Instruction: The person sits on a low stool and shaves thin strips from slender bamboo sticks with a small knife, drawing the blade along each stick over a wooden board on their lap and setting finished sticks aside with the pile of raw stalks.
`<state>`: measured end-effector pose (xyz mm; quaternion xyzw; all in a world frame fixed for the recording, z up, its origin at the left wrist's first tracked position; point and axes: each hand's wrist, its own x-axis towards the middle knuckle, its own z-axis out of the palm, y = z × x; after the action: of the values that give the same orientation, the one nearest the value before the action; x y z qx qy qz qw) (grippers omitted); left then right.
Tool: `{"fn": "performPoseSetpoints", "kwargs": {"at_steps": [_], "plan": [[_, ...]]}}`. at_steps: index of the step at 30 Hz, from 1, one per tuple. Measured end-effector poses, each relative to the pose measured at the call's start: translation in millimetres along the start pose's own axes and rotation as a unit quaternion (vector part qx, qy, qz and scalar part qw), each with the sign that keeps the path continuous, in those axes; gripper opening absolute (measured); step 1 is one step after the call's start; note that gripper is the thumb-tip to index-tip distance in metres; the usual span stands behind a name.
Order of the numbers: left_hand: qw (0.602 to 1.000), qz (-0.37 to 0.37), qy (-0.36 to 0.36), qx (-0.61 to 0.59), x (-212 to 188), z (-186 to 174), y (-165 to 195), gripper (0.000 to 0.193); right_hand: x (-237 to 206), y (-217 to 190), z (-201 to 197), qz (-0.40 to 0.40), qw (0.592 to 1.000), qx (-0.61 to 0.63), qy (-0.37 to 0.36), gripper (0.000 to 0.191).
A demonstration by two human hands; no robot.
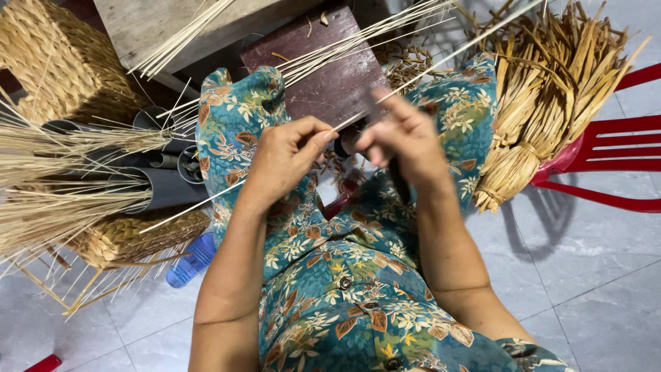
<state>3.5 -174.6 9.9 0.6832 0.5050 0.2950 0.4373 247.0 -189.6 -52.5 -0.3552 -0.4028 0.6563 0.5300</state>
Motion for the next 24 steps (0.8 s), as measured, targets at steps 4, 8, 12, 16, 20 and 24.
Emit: {"fn": "performPoseSetpoints", "kwargs": {"at_steps": [4,8,12,16,20,24], "plan": [[1.000,-0.012,-0.004,0.007,-1,0,2,0.017,4,14,18,0.034,0.998,0.021,-0.040,0.040],[1.000,-0.008,-0.004,0.004,-6,-8,-4,0.017,9,2,-15,-0.018,0.998,0.023,0.059,0.029],[1.000,-0.014,-0.019,-0.009,-13,-16,-10,0.017,10,-18,-57,-0.083,0.985,0.046,0.142,0.032],[0.999,-0.027,-0.026,0.008,-13,-21,-9,0.017,7,-29,-70,-0.138,0.971,0.082,0.176,0.040],[1.000,-0.019,-0.012,0.011,-7,-18,-6,0.017,5,-26,-48,-0.093,0.988,0.025,0.119,0.048],[1.000,-0.015,-0.022,-0.005,-1,-12,-4,0.017,3,-4,-1,0.021,0.999,-0.036,0.011,0.051]]}}
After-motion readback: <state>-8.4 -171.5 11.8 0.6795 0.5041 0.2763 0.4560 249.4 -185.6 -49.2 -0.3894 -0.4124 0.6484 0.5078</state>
